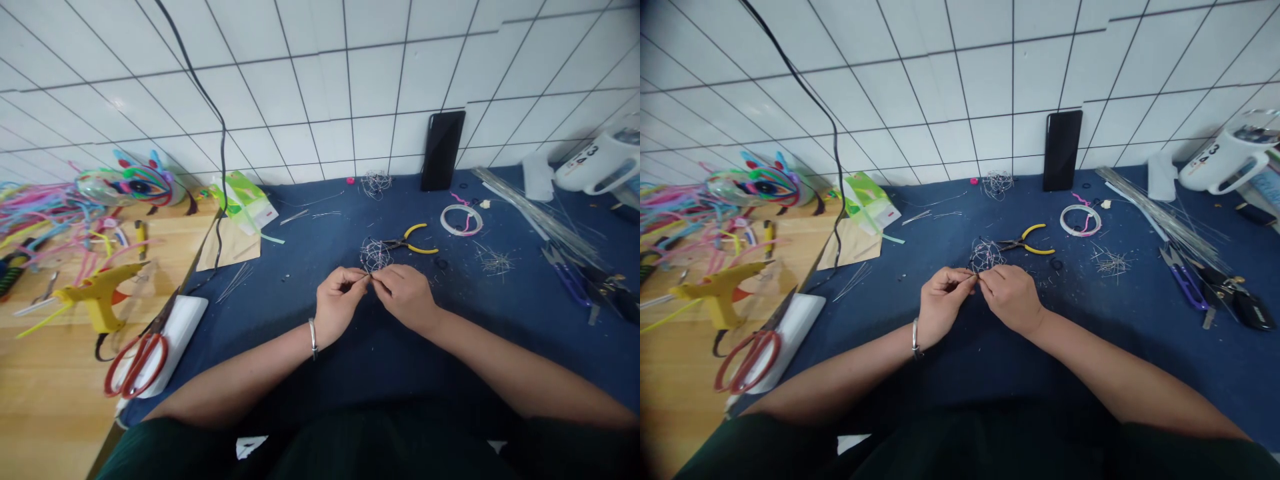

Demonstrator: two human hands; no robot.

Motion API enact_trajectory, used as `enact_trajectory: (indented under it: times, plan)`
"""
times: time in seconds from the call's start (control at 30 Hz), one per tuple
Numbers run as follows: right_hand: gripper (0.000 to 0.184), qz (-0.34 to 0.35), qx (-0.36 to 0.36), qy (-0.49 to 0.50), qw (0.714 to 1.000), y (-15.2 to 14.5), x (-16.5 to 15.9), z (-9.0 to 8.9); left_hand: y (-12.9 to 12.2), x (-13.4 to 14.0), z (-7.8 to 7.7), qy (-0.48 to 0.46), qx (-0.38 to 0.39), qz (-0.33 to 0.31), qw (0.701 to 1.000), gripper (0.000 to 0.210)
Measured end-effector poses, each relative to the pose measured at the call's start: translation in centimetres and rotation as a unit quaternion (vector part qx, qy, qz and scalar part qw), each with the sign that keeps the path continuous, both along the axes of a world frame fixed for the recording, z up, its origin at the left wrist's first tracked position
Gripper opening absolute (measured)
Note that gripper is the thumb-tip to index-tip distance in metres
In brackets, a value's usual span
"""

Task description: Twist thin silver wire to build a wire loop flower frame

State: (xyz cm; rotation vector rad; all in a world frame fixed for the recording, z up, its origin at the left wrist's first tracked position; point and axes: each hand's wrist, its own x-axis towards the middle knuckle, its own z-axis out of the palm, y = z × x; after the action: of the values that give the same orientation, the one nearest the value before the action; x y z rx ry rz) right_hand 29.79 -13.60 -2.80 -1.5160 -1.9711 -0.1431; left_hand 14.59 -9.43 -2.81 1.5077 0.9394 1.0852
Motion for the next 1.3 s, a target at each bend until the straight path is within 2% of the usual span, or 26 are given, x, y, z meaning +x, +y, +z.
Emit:
enact_trajectory:
  times: [0.33, 0.67, 0.83, 1.1, 1.3]
  plan:
    - [0.019, -0.023, -0.061, 0.080, 0.995, 0.2, -0.3, 0.1, 0.6, 0.1, -0.1, 0.021, 0.018, 0.021, 0.999, 0.011]
    - [0.026, -0.057, 0.002, 0.004, 0.998, 0.6, -0.5, -0.4, 0.5, 0.4, -0.2, 0.047, 0.073, 0.016, 0.996, 0.008]
    - [0.023, -0.044, -0.006, -0.019, 0.999, 0.3, -0.6, -0.4, 0.8, 0.5, -0.3, 0.058, 0.049, 0.018, 0.997, 0.010]
    - [0.027, -0.027, -0.037, -0.082, 0.996, -0.3, -1.0, -0.4, 1.2, 0.4, -0.5, -0.011, -0.027, -0.001, 1.000, 0.011]
    - [0.031, -0.018, -0.052, -0.101, 0.993, -0.4, -0.7, -0.2, 1.1, 0.3, -0.2, -0.009, -0.013, -0.010, 1.000, 0.011]
